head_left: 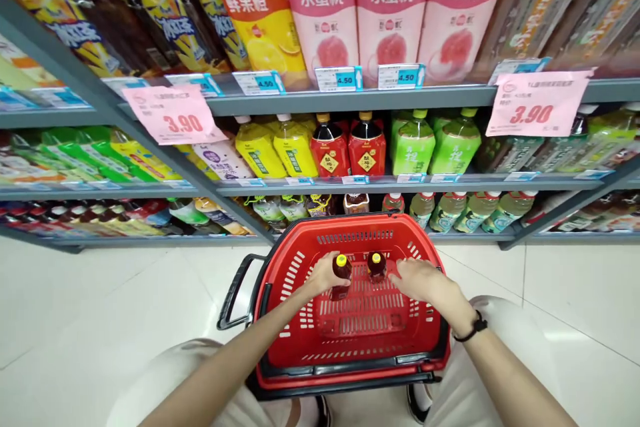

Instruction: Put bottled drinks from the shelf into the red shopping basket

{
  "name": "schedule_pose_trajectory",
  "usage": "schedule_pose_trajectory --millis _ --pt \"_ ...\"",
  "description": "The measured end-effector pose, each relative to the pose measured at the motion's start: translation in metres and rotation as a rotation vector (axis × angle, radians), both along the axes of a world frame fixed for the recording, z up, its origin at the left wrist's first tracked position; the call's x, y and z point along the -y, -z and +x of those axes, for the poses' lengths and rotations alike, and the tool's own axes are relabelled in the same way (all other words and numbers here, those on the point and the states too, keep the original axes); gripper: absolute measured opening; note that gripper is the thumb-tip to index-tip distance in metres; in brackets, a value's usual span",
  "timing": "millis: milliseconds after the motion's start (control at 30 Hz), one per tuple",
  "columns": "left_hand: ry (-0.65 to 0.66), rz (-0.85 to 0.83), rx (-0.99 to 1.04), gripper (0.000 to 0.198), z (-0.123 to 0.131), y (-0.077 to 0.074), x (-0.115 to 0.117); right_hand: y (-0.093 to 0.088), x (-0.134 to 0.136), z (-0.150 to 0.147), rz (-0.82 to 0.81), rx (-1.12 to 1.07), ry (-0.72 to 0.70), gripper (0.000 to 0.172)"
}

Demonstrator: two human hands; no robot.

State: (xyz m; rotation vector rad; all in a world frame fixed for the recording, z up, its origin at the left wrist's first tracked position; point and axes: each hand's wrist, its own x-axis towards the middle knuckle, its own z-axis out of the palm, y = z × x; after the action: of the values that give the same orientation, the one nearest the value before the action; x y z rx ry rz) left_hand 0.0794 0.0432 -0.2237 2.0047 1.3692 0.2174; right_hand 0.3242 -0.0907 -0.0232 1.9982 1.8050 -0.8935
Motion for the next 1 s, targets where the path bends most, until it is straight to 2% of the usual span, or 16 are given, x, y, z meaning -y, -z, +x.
schedule_pose_trajectory --millis 100,200,333,500,700,867,1000 --pt "-0.011 -0.024 -0.032 0.082 0.019 0.037 -0.003 -0.005 -0.001 0.004 0.025 -0.035 0.013 0.049" --pt "-0.017 -0.04 -0.016 0.082 0.038 0.072 -0.007 -0.01 -0.001 0.008 0.007 -0.058 0.032 0.047" --pt "-0.043 -0.048 0.014 0.086 0.057 0.102 -0.019 -0.011 0.0 0.012 0.001 -0.091 0.043 0.047" --pt "-0.012 -0.079 0.091 0.09 0.06 0.122 -0.03 -0.005 -0.002 0.014 0.013 -0.105 0.048 0.046" --pt "-0.007 -0.106 0.171 0.097 0.048 0.139 -0.018 -0.001 -0.004 0.007 0.035 -0.115 0.017 0.045" --pt "-0.028 -0.125 0.217 0.099 0.05 0.148 -0.016 0.001 -0.004 -0.002 0.02 -0.105 -0.002 0.045" --pt "-0.025 -0.157 0.232 0.1 0.054 0.148 -0.015 0.004 -0.006 -0.007 0.006 -0.1 -0.012 0.047"
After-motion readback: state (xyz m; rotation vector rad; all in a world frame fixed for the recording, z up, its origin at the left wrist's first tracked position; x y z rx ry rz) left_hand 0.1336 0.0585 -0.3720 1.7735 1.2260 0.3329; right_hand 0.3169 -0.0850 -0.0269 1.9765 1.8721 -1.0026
